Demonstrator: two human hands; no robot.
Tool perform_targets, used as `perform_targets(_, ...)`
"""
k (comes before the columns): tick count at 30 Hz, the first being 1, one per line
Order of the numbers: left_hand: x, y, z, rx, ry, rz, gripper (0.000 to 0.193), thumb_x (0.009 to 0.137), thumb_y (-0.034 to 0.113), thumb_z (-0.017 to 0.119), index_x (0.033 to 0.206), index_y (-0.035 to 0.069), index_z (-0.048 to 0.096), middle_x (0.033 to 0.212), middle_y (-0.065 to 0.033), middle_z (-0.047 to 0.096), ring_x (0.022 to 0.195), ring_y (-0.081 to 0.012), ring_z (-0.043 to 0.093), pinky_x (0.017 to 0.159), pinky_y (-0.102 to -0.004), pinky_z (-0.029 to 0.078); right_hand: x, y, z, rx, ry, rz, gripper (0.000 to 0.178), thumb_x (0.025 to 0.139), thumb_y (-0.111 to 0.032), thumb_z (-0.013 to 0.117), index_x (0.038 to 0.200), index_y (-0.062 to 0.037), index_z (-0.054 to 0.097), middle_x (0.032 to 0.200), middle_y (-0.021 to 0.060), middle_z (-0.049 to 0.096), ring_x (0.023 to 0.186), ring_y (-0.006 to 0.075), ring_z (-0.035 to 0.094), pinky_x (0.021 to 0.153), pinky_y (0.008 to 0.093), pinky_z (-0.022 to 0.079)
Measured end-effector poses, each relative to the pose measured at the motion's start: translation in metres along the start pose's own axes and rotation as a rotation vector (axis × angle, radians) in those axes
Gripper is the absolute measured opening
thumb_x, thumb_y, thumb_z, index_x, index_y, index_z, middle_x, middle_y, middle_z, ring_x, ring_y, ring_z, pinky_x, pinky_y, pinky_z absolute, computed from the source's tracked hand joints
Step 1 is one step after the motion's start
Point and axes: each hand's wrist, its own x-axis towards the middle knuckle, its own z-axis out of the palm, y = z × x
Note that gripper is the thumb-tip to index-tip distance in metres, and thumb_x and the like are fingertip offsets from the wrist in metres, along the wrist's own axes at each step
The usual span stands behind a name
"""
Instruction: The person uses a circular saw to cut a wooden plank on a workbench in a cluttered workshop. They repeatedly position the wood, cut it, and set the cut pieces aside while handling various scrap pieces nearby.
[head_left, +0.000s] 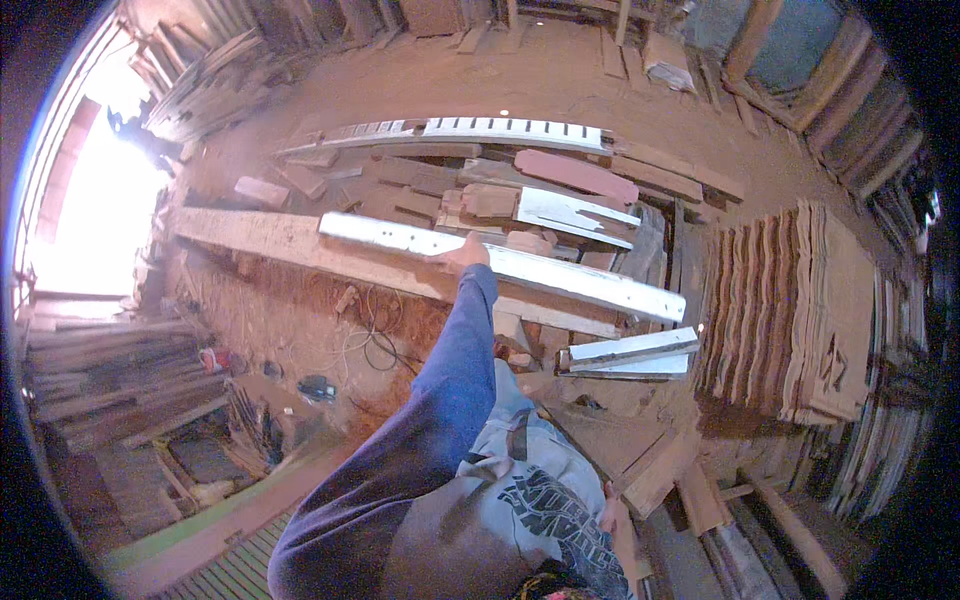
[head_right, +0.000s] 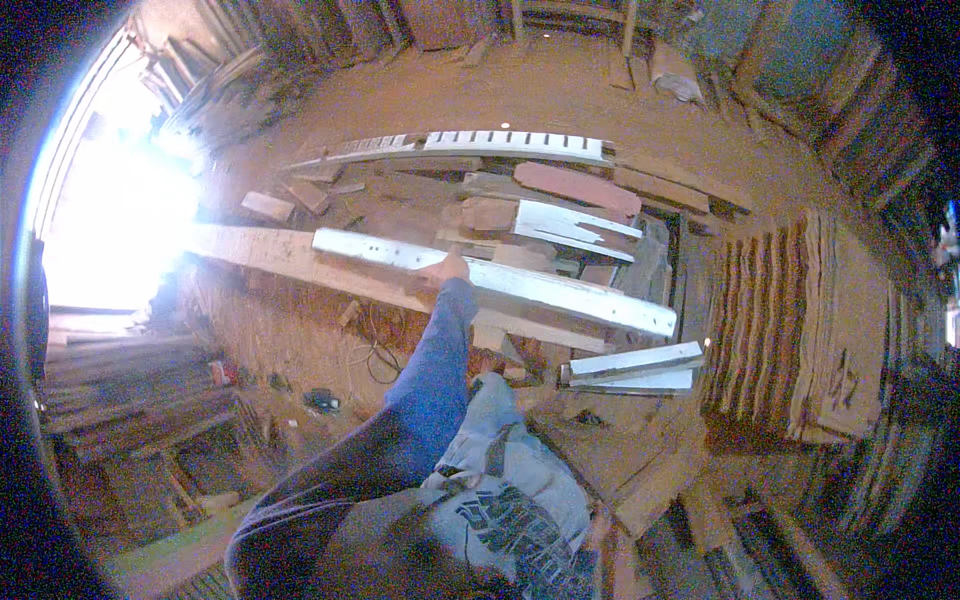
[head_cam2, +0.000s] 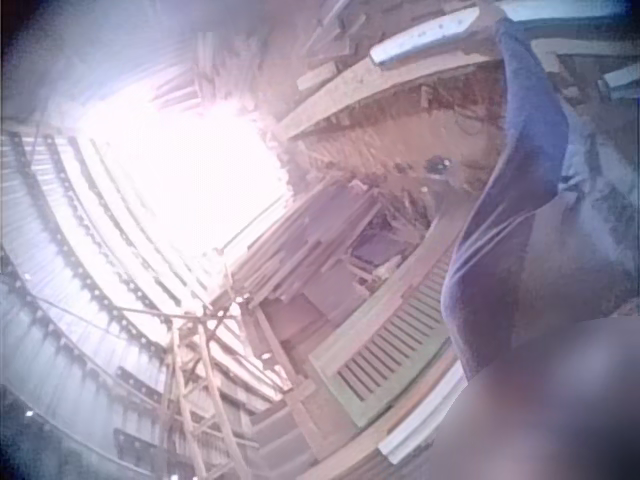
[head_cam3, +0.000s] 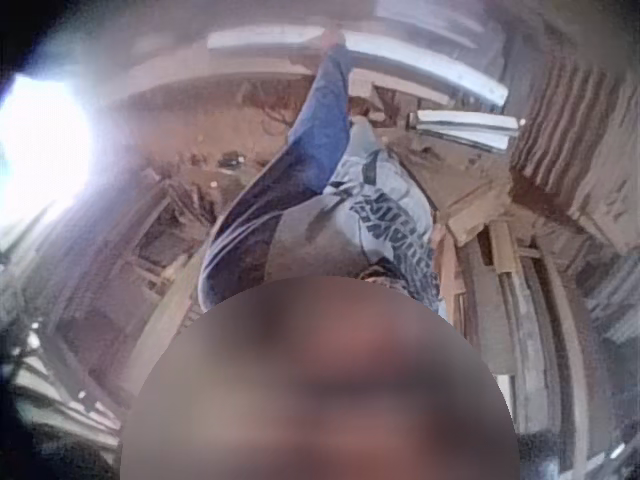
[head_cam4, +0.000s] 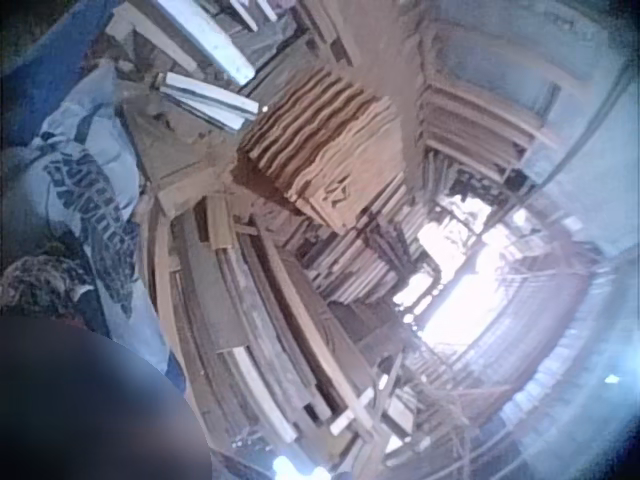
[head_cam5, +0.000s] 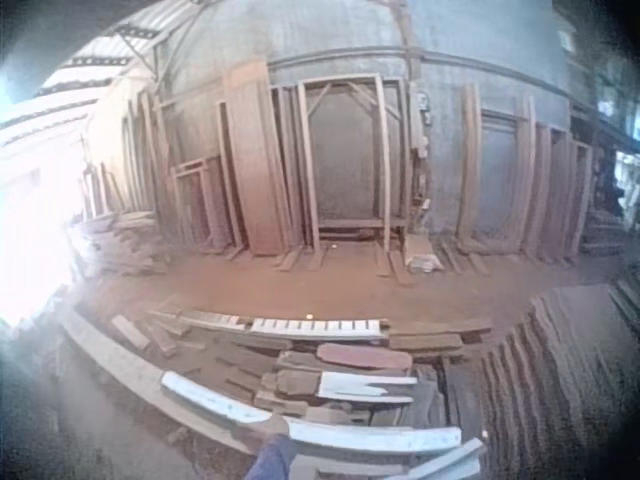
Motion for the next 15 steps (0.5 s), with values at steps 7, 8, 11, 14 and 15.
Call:
perform_targets(7,0.006,0.033,0.025,0.211,-0.144,0.265,0.119,0.068,0.014,0.081,0.156,-0.005,0.003,0.149,-0.0367,0.025,0.135,-0.0477,0.041,0.116,-0.0459,0.04,0.008,-0.002,-0.024,-0.124,-0.146,0.026,0.044,0.102,-0.046,0.056,0.083,-0.007,0.065,0.066,0.0029,0.06,0.062,0.0136,0.056,0.059,0.032,0.043)
perform_targets(8,0.008,0.033,0.035,0.208,-0.182,0.309,0.118,0.067,0.015,0.081,0.157,-0.004,0.005,0.149,-0.0358,0.027,0.135,-0.047,0.042,0.116,-0.0451,0.039,0.007,-0.004,-0.029,-0.038,-0.202,0.076,0.044,0.102,-0.046,0.056,0.081,-0.0081,0.063,0.067,0.0027,0.06,0.062,0.0144,0.057,0.058,0.0318,0.043)
perform_targets(11,0.009,0.032,0.056,0.214,-0.318,0.455,0.116,0.066,0.016,0.082,0.157,-0.001,0.012,0.148,-0.033,0.034,0.135,-0.0453,0.043,0.116,-0.044,0.039,-0.005,-0.013,-0.03,0.225,-0.355,0.244,0.044,0.103,-0.045,0.053,0.076,-0.0112,0.06,0.067,0.0021,0.06,0.06,0.0166,0.058,0.057,0.0313,0.044)
perform_targets(14,0.006,0.041,0.065,0.278,-0.512,0.565,0.113,0.064,0.02,0.083,0.155,0.001,0.02,0.148,-0.0292,0.04,0.134,-0.0436,0.046,0.113,-0.0457,0.041,-0.03,-0.02,-0.011,0.231,-0.083,0.275,0.035,0.103,-0.038,0.058,0.077,-0.0132,0.059,0.067,0.0004,0.058,0.06,0.0122,0.056,0.055,0.0258,0.042)
perform_targets(15,0.004,0.045,0.064,0.332,-0.556,0.64,0.111,0.064,0.021,0.083,0.154,0.001,0.021,0.146,-0.0286,0.042,0.133,-0.0437,0.047,0.111,-0.0462,0.042,-0.036,-0.023,-0.002,0.4,0.072,0.418,0.033,0.102,-0.035,0.059,0.078,-0.0128,0.06,0.067,0.0002,0.058,0.06,0.0115,0.056,0.055,0.025,0.042)
